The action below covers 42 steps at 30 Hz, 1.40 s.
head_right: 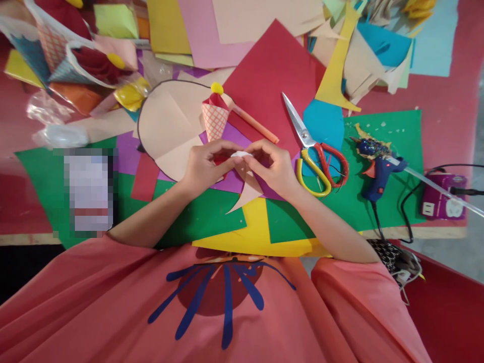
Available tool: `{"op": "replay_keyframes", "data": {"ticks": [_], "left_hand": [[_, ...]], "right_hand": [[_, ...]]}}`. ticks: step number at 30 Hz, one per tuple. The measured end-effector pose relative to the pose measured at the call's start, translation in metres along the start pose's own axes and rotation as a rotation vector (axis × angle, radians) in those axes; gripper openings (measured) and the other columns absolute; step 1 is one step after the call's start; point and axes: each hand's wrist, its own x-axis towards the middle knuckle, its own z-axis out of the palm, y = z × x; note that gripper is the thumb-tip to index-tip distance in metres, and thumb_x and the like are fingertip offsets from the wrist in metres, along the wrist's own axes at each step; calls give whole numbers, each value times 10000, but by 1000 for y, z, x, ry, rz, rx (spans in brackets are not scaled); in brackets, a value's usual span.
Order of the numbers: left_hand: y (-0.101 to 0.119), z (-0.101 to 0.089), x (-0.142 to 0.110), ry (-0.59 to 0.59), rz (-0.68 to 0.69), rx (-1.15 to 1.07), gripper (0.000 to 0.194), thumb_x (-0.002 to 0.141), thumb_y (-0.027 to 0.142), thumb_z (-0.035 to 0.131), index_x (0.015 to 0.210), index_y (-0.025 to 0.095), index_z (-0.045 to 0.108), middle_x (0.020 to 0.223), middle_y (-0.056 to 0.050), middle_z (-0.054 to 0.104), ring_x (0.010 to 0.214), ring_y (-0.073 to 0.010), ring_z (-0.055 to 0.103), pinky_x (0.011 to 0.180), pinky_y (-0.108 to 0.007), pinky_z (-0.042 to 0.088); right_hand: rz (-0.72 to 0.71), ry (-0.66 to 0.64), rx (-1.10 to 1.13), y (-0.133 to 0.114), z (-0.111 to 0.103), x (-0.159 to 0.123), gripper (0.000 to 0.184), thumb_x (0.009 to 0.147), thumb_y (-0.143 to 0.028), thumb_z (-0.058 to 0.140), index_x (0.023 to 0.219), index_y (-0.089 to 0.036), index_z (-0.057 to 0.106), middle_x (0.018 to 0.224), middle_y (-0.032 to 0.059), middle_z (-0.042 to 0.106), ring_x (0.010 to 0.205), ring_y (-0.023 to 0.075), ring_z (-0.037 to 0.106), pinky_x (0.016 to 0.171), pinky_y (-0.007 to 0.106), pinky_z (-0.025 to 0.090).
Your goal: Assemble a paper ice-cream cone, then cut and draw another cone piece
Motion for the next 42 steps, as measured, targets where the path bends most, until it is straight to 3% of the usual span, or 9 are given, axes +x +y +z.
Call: {"op": "replay_keyframes", "data": {"ticks": [8, 14, 20, 23, 27, 31, 36, 39, 42], "left_hand": [[1, -1, 3, 43, 10, 19, 338, 842, 526, 620, 848, 193, 679, 756, -5, 726, 687, -106, 678, 634, -194, 530], [2, 1, 5, 32, -87, -176, 403, 786, 564, 662, 781, 162, 679, 663, -5, 702, 554, -80, 639, 474, -162, 467], [2, 1, 8, 95, -199, -392, 436, 691, 548, 754, 787, 128, 689, 705, -18, 719, 631, -112, 699, 624, -201, 574], [-1, 0, 9, 96, -174, -458, 419, 712, 546, 739, 845, 149, 710, 769, -24, 740, 678, -121, 711, 651, -212, 584], [-5, 1, 8, 66, -84, -451, 354, 772, 475, 722, 994, 200, 718, 936, -33, 756, 811, -139, 727, 752, -232, 592], [-4, 1, 3, 35, -28, -261, 296, 827, 411, 681, 1036, 206, 722, 984, -36, 753, 881, -147, 717, 786, -229, 580], [1, -2, -1, -111, 13, -247, 368, 859, 465, 620, 1096, 190, 682, 978, -54, 740, 846, -143, 706, 746, -225, 574], [2, -2, 0, -87, 24, -266, 388, 793, 437, 710, 1071, 175, 642, 1018, -64, 716, 846, -127, 697, 727, -200, 559], [1, -1, 2, -69, 7, -310, 342, 779, 435, 725, 967, 169, 617, 932, -45, 706, 815, -111, 689, 712, -185, 550]], "right_hand": [[9, -14, 25, -2, 3, -2, 234, 784, -396, 717, 889, -215, 612, 783, -27, 677, 718, 109, 646, 667, 246, 510], [-36, 41, 5, 0, -1, 1, 155, 819, -361, 685, 805, -212, 644, 731, -34, 669, 664, 92, 629, 611, 229, 498], [-92, 218, 46, 0, -4, 6, 182, 795, -387, 706, 811, -225, 624, 710, -51, 633, 602, 79, 608, 594, 236, 505], [-89, 254, 69, 3, -5, 8, 253, 778, -434, 714, 909, -248, 603, 739, -51, 631, 636, 91, 633, 624, 250, 534], [-82, 109, 193, 8, -5, 8, 315, 788, -437, 706, 1014, -272, 562, 717, -68, 619, 598, 85, 615, 599, 245, 531], [-19, -96, 218, 6, -3, 6, 370, 760, -416, 739, 1043, -253, 566, 629, -81, 561, 547, 81, 558, 539, 229, 478], [-35, -60, 54, 0, -1, 3, 419, 718, -451, 767, 1014, -230, 569, 565, -97, 452, 516, 76, 462, 521, 228, 411], [-78, -53, -39, 0, -1, 2, 411, 733, -468, 749, 1002, -221, 560, 578, -91, 452, 530, 79, 466, 529, 232, 402], [-153, -51, -125, 0, -1, 1, 353, 770, -463, 715, 974, -213, 571, 615, -71, 506, 544, 81, 496, 511, 227, 403]]}}
